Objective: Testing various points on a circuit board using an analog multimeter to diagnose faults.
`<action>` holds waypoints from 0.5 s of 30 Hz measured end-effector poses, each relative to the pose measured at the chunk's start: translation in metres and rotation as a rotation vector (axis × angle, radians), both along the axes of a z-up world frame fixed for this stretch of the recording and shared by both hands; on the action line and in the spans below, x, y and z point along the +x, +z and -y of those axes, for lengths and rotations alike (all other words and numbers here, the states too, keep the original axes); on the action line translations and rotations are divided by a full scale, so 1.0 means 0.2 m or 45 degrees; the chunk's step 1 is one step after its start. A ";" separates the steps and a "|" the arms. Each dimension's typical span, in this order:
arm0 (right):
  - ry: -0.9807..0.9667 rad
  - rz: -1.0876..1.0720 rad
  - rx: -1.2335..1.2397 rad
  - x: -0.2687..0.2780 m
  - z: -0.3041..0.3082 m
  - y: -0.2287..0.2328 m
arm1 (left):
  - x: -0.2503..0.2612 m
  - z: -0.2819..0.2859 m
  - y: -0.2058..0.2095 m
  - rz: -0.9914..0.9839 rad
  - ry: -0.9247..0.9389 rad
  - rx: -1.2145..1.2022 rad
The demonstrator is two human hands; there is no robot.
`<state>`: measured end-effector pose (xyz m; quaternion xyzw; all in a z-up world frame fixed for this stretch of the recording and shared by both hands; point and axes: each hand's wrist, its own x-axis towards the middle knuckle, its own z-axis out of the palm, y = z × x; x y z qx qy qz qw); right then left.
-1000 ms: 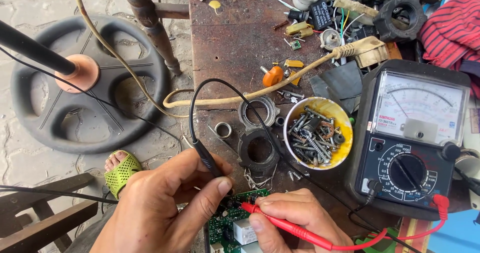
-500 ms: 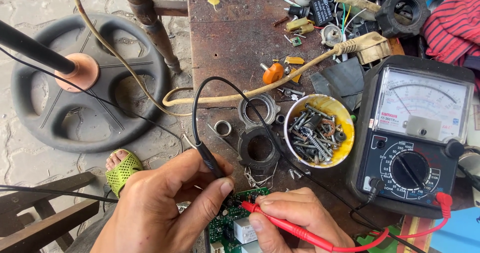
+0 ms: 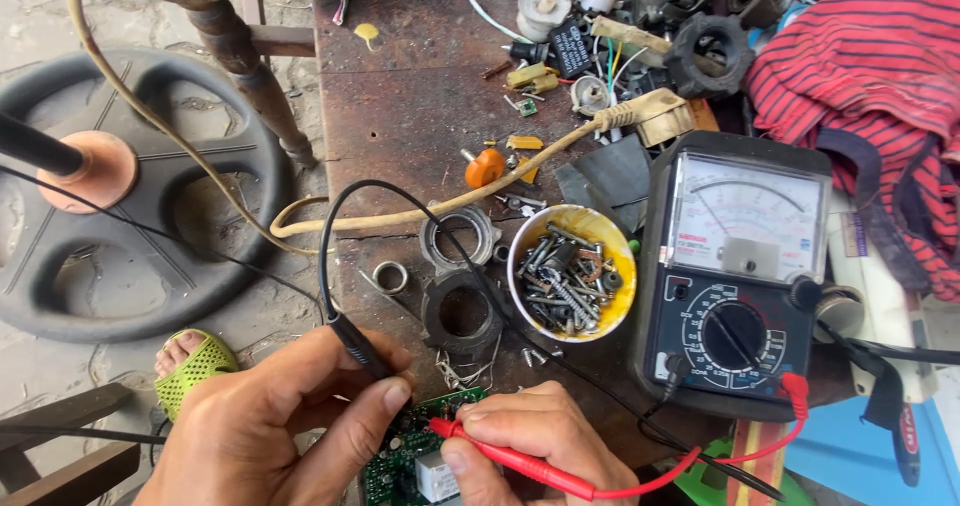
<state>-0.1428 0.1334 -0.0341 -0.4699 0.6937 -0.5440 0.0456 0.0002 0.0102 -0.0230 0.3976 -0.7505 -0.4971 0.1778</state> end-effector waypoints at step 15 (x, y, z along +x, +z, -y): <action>0.018 0.325 -0.277 0.02 0.02 0.11 | -0.04 -0.05 0.09 -0.262 0.076 0.051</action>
